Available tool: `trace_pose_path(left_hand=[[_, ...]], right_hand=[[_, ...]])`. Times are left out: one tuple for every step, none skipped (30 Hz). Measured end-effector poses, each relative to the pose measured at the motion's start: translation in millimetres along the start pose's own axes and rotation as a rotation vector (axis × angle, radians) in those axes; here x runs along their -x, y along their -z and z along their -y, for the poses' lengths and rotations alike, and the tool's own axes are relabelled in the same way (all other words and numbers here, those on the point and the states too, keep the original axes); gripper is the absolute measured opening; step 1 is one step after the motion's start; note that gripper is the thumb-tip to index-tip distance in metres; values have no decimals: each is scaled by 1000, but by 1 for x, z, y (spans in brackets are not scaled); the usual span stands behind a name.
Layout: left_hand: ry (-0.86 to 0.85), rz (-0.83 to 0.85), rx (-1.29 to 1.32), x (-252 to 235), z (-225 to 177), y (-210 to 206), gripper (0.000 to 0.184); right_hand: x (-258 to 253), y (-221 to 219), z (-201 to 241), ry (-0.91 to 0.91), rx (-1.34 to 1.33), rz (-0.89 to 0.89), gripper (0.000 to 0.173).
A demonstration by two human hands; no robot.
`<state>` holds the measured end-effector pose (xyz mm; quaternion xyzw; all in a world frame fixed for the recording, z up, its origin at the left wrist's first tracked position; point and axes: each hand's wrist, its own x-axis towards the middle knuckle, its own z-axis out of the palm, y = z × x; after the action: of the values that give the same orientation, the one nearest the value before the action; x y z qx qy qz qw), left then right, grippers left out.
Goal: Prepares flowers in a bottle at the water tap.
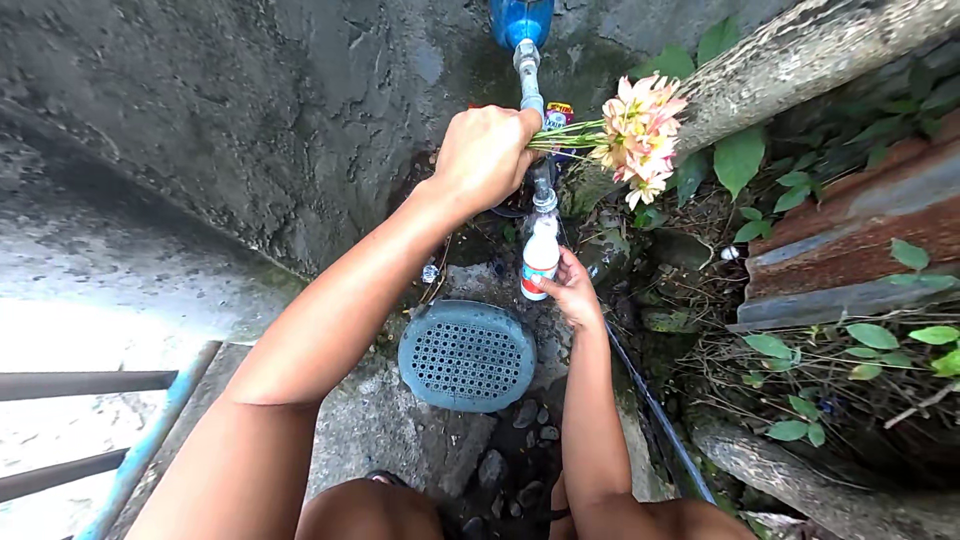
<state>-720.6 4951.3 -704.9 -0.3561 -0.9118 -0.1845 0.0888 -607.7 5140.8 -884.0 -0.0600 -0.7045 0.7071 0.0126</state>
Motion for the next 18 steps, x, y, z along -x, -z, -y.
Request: trace_pose_path(left_hand=[[-13, -1, -2, 0, 1, 0, 26], [-26, -1, -4, 0, 3, 0, 26], [-42, -3, -6, -1, 4, 0, 26], [-54, -9, -3, -1, 5, 0, 26], [-60, -19, 0, -1, 5, -1, 26], [-55, -29, 0, -1, 5, -1, 25], [-47, -35, -3, 0, 5, -2, 25], [-38, -36, -7, 0, 4, -2, 25], [-32, -38, -14, 1, 4, -2, 25], [-31, -44, -19, 1, 4, -3, 25], [-31, -47, -24, 1, 4, -3, 25], [-29, -48, -29, 1, 3, -3, 25], [-26, -46, -32, 1, 3, -3, 26], [-22, -41, -34, 2, 2, -2, 26], [-20, -38, -36, 2, 2, -1, 26], [-19, -37, -38, 2, 2, -1, 26], [-19, -39, -37, 2, 2, -1, 25], [-19, -42, -37, 2, 2, -1, 25]], right_hand=[[0, 0, 1, -2, -1, 1, 69], [0, 0, 2, -3, -2, 2, 68], [0, 0, 1, 2, 2, 2, 67], [-1, 1, 1, 9, 6, 5, 67], [-1, 1, 0, 16, 13, 7, 67], [-1, 1, -1, 18, 22, 8, 67], [-1, 1, 0, 19, 29, 6, 67], [0, 0, 0, 17, 30, 4, 67], [1, -1, 0, 16, 29, 3, 67], [1, -2, -1, 16, 29, 2, 67], [1, -1, -2, 18, 30, 1, 67], [1, -1, -2, 17, 31, 0, 67], [2, -2, -1, 11, 37, -2, 67], [2, -2, 1, 1, 41, -6, 67], [3, -3, 2, -5, 44, -9, 66], [3, -3, 2, -8, 43, -10, 66], [4, -3, 3, -10, 41, -12, 66], [4, -4, 3, -9, 38, -14, 66]])
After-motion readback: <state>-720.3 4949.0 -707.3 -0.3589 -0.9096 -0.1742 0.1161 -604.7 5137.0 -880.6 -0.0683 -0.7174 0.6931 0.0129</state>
